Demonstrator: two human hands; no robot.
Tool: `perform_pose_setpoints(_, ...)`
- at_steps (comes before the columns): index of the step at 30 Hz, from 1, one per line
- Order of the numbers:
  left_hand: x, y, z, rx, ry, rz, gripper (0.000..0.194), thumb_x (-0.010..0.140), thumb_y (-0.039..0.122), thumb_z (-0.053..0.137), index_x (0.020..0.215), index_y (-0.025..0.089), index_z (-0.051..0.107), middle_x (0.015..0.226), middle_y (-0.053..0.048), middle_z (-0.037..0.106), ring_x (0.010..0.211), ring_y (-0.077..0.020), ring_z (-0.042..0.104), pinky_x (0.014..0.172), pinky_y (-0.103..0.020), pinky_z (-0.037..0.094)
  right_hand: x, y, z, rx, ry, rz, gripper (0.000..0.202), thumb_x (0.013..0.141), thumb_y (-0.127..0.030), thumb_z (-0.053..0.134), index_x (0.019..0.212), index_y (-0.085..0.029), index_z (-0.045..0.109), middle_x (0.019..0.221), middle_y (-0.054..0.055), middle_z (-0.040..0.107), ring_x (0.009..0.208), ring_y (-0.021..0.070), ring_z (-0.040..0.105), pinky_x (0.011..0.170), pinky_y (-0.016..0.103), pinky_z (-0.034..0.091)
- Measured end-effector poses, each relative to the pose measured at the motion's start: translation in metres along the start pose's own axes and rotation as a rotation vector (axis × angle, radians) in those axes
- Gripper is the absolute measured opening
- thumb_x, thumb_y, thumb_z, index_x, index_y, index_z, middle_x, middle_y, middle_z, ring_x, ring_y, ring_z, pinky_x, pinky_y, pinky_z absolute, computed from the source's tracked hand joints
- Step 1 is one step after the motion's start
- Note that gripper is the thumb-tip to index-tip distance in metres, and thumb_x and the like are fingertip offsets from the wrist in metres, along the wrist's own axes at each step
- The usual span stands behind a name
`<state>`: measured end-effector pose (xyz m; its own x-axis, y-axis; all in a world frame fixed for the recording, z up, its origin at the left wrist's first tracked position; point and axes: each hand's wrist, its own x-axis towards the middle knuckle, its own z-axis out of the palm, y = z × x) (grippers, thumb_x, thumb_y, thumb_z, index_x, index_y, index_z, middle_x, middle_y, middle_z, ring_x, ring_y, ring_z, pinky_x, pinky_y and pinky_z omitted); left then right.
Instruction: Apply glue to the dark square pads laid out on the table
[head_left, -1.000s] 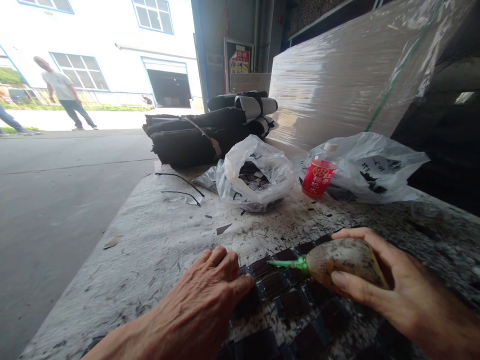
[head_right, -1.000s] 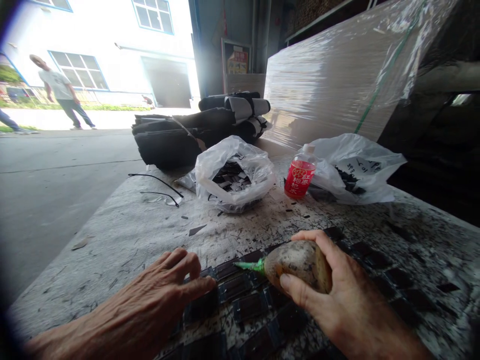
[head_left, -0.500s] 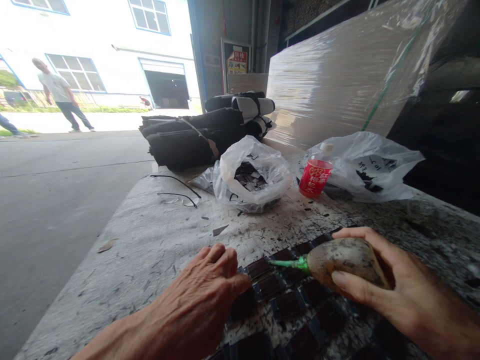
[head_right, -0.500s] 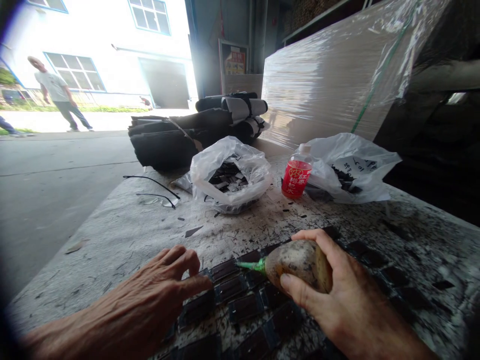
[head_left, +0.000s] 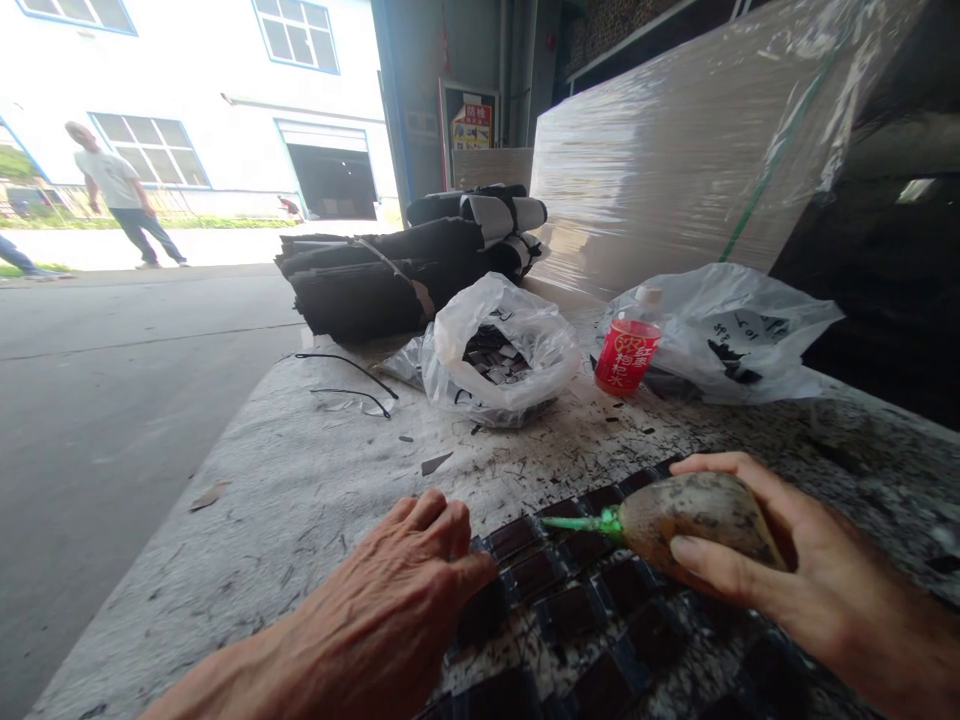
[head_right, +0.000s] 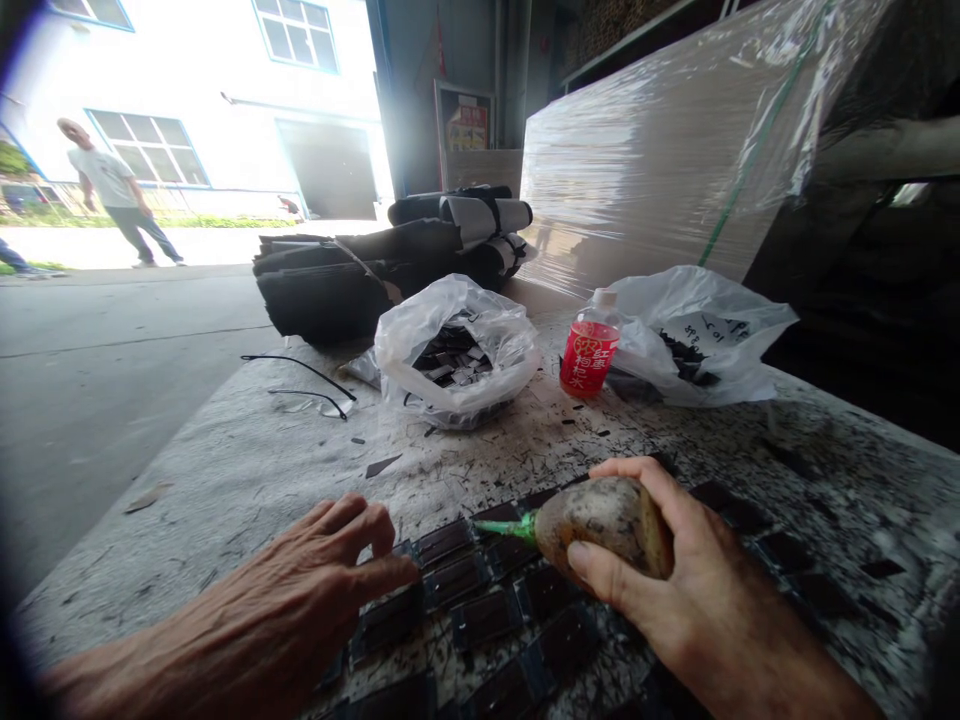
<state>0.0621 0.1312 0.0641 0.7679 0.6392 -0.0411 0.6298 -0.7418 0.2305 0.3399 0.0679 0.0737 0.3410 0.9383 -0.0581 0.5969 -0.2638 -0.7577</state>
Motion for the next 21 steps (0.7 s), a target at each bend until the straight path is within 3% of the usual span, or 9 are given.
perform_pose_setpoints(3,0.0010,-0.0001,0.0012,-0.118,-0.025,-0.032,0.035,0.075,0.011,0.044,0.096,0.036,0.056,0.092,0.002,0.050,0.085,-0.0225,0.041,0.079,-0.042,0.031,-0.0008,-0.0015,0.0018,-0.005,-0.004,0.019,0.061,0.056,-0.060,0.057,0.105,-0.025,0.049,0.078,0.001,0.065,0.070,0.0223,0.062,0.061,0.030,0.051)
perform_pose_setpoints(9,0.0007,-0.0028,0.0041,-0.109,-0.051,-0.036,0.045,0.067,0.005,0.047,0.099,0.037,0.055,0.096,0.003,0.048,0.088,-0.0221,0.039,0.082,-0.040,0.028,-0.0011,0.0029,0.0033,-0.035,-0.024,-0.024,0.055,0.065,-0.059,0.057,0.110,-0.029,0.045,0.085,-0.001,0.066,0.076,0.0204,0.062,0.066,0.028,0.051)
perform_pose_setpoints(14,0.0018,0.0003,0.0037,-0.082,-0.055,-0.028,0.042,0.074,0.008,0.045,0.102,0.038,0.053,0.099,0.003,0.048,0.090,-0.0230,0.039,0.083,-0.041,0.028,0.0003,0.0044,0.0047,-0.032,-0.028,-0.041,0.055,0.066,-0.060,0.058,0.110,-0.030,0.044,0.084,-0.001,0.065,0.074,0.0192,0.061,0.065,0.027,0.050)
perform_pose_setpoints(21,0.0029,0.0050,-0.0016,-0.070,-0.123,-0.069,0.039,0.078,0.017,0.042,0.107,0.039,0.054,0.107,0.002,0.050,0.096,-0.0251,0.042,0.091,-0.045,0.029,0.0003,0.0019,0.0042,0.044,0.002,-0.025,0.059,0.059,-0.059,0.060,0.106,-0.025,0.049,0.078,0.001,0.065,0.068,0.0207,0.061,0.058,0.027,0.051)
